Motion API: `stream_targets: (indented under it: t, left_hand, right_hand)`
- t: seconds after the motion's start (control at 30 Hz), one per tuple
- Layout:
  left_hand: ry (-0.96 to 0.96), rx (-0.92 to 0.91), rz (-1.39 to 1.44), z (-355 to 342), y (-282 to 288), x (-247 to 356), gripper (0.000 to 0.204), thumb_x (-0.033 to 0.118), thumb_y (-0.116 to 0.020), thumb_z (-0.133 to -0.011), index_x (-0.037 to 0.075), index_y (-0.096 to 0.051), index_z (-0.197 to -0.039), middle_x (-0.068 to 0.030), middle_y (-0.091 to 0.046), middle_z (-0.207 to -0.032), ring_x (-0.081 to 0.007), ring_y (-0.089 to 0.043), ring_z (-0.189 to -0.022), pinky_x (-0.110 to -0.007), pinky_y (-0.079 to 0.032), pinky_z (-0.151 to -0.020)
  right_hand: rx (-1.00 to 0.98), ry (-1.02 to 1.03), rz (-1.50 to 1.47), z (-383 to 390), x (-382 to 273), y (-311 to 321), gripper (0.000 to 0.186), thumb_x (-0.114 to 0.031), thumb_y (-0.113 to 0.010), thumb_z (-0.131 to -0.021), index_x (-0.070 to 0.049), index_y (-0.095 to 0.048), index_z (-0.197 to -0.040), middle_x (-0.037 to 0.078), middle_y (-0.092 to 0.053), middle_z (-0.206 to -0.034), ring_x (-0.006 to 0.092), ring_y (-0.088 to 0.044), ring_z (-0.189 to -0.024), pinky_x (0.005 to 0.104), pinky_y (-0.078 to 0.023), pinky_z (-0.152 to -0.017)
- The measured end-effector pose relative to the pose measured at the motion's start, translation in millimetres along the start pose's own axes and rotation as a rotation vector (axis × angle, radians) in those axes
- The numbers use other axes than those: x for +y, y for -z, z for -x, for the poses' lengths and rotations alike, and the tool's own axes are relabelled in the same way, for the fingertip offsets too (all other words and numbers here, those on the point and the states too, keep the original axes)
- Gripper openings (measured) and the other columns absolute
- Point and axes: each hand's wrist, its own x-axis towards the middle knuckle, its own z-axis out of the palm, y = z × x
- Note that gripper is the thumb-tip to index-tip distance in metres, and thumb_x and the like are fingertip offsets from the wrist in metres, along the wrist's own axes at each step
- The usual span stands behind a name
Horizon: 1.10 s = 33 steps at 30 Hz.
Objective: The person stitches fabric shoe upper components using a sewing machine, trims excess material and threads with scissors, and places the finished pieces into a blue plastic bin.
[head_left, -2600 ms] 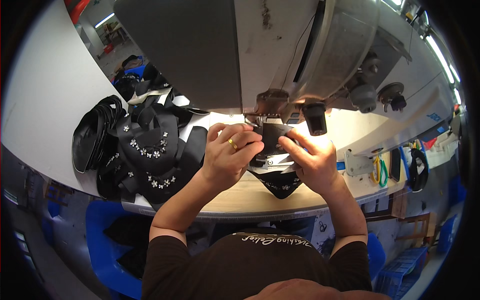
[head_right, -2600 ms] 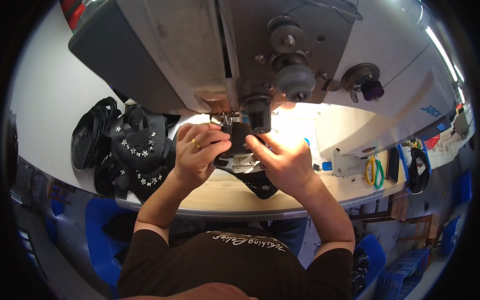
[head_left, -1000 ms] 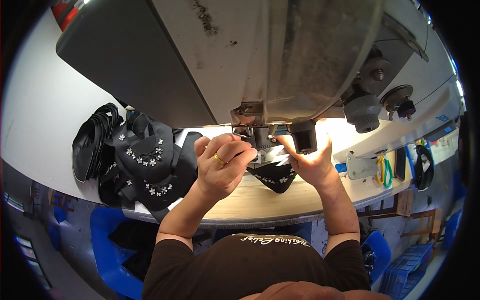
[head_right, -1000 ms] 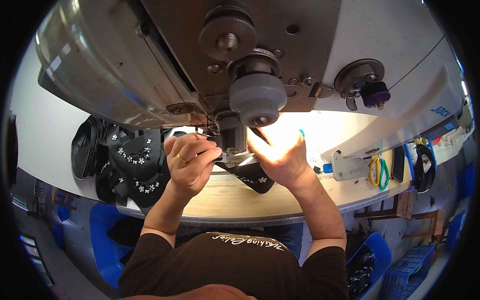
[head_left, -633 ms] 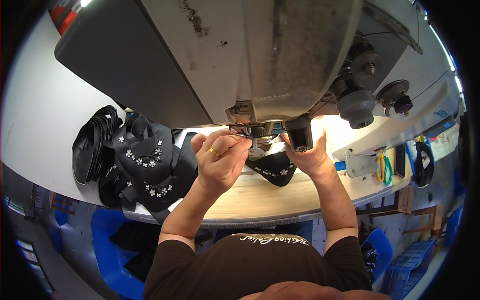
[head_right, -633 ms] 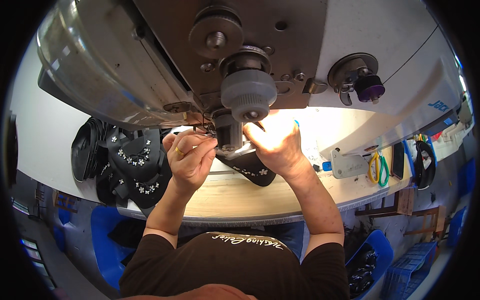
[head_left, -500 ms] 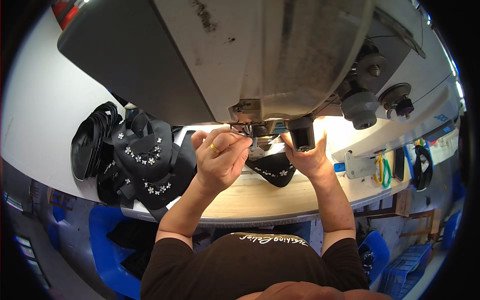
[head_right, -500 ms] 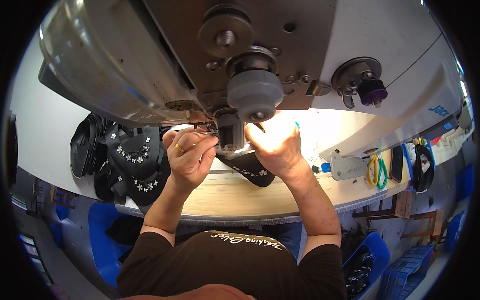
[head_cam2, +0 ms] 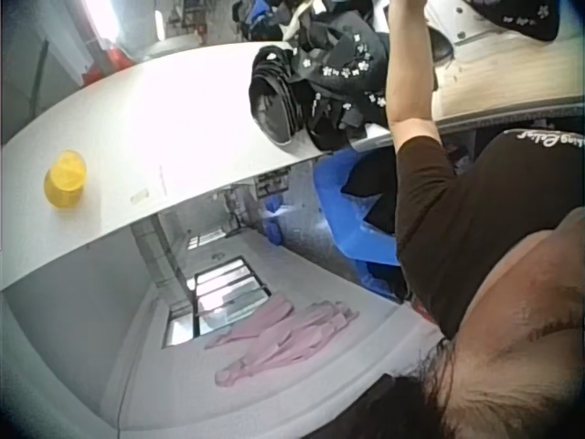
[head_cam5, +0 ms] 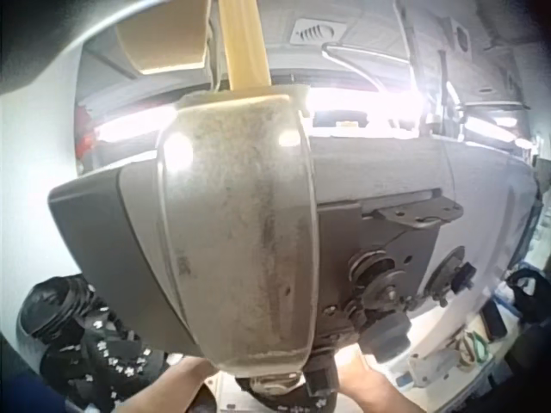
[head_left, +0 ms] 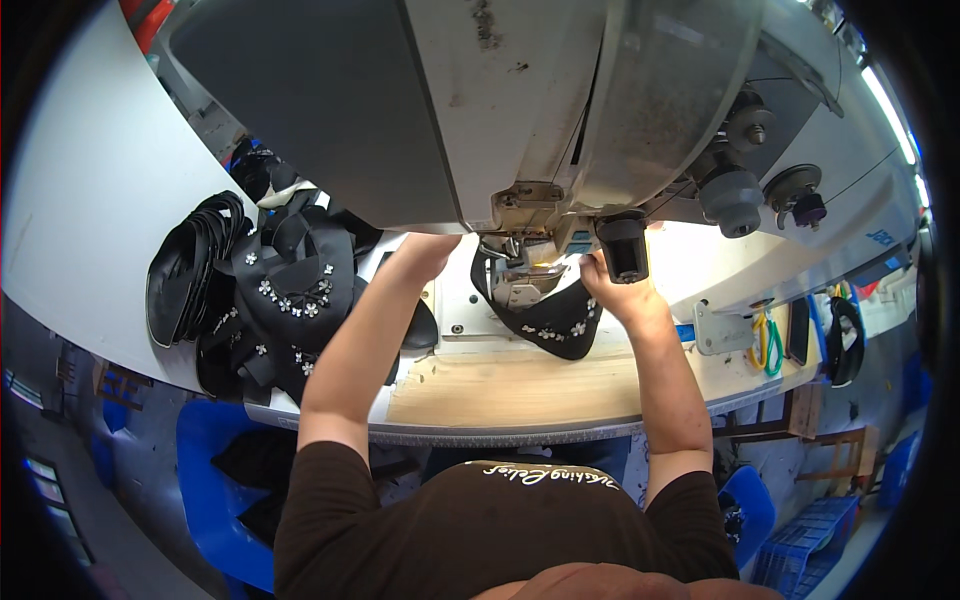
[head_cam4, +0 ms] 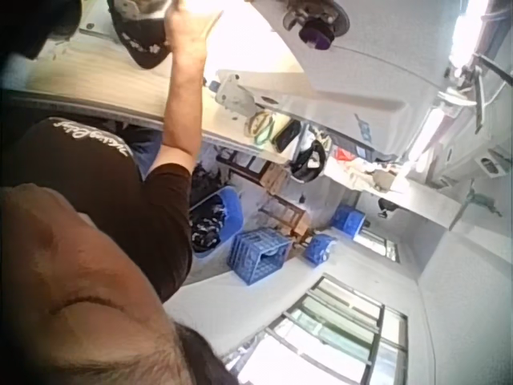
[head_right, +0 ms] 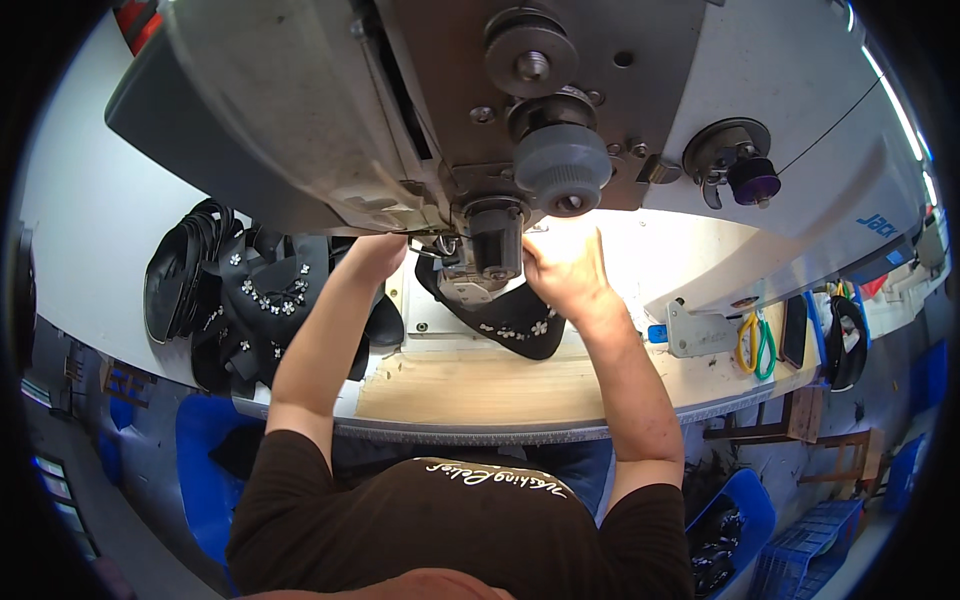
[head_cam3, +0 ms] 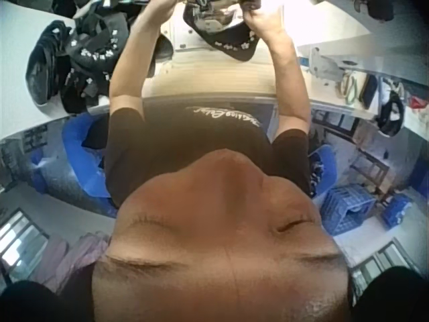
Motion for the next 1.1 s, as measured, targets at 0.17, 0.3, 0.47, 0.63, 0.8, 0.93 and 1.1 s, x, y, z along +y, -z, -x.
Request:
stream_targets:
  t: [0.17, 0.3, 0.47, 0.63, 0.8, 0.93, 1.1]
  left_hand:
    - [0.179, -0.205, 0.225, 17, 10, 21, 0.026, 0.008, -0.065, -0.087, 0.003, -0.058, -0.111, -0.0057, -0.062, -0.101, -0.0133, -0.061, -0.085, -0.025, -0.049, -0.071]
    - [0.262, -0.133, 0.230, 48, -18, 46, 0.025, 0.004, -0.067, -0.085, 0.001, -0.060, -0.108, -0.0077, -0.065, -0.097, -0.0134, -0.064, -0.084, -0.023, -0.053, -0.067]
    - [0.007, -0.017, -0.170, 64, -31, 56, 0.016, -0.001, -0.063, -0.085, -0.004, -0.064, -0.100, -0.0092, -0.067, -0.095, -0.0113, -0.063, -0.082, -0.023, -0.052, -0.073]
    - [-0.041, -0.071, -0.339, 64, -25, 59, 0.014, 0.001, -0.062, -0.087, -0.003, -0.065, -0.100, -0.0078, -0.067, -0.094, -0.0103, -0.061, -0.082, -0.023, -0.050, -0.073]
    - [0.045, -0.058, -0.193, 67, -26, 61, 0.013, 0.001, -0.060, -0.088, -0.003, -0.064, -0.099, -0.0068, -0.067, -0.093, -0.0098, -0.060, -0.082, -0.023, -0.049, -0.074]
    - [-0.052, -0.035, -0.228, 60, -24, 57, 0.012, 0.002, -0.061, -0.088, -0.002, -0.065, -0.099, -0.0063, -0.067, -0.092, -0.0099, -0.060, -0.081, -0.022, -0.048, -0.073]
    - [0.031, -0.047, -0.154, 58, -16, 56, 0.013, 0.009, -0.067, -0.086, 0.000, -0.067, -0.096, -0.0045, -0.067, -0.087, -0.0083, -0.060, -0.075, -0.022, -0.048, -0.067]
  right_hand:
    - [-0.067, -0.281, -0.215, -15, -3, 15, 0.004, -0.004, -0.059, -0.064, -0.003, -0.058, -0.060, 0.012, -0.054, -0.055, 0.0279, -0.057, -0.051, 0.0376, -0.045, -0.050]
    - [0.134, -0.241, -0.421, 14, -18, 6, 0.010, 0.001, -0.056, -0.062, -0.001, -0.063, -0.070, 0.009, -0.054, -0.055, 0.0256, -0.057, -0.050, 0.0334, -0.046, -0.050]
    - [0.029, -0.124, -0.286, -4, -65, 20, 0.034, -0.003, -0.069, -0.072, -0.005, -0.067, -0.105, 0.009, -0.067, -0.080, 0.0220, -0.063, -0.058, 0.0322, -0.050, -0.052]
    - [0.011, -0.101, -0.187, -1, -67, 17, 0.037, -0.003, -0.070, -0.073, -0.006, -0.065, -0.110, 0.009, -0.068, -0.085, 0.0220, -0.064, -0.061, 0.0314, -0.052, -0.053]
    - [-0.008, -0.099, -0.155, -4, -70, 19, 0.039, -0.004, -0.070, -0.073, -0.006, -0.064, -0.111, 0.009, -0.068, -0.085, 0.0208, -0.065, -0.061, 0.0308, -0.052, -0.053]
    - [-0.072, -0.134, -0.108, -4, -70, 17, 0.041, -0.005, -0.068, -0.074, -0.008, -0.063, -0.115, 0.007, -0.068, -0.084, 0.0200, -0.065, -0.059, 0.0304, -0.052, -0.052]
    - [-0.061, -0.158, -0.134, -4, -70, 18, 0.044, -0.007, -0.069, -0.075, -0.009, -0.061, -0.118, 0.006, -0.066, -0.077, 0.0205, -0.063, -0.055, 0.0308, -0.050, -0.049]
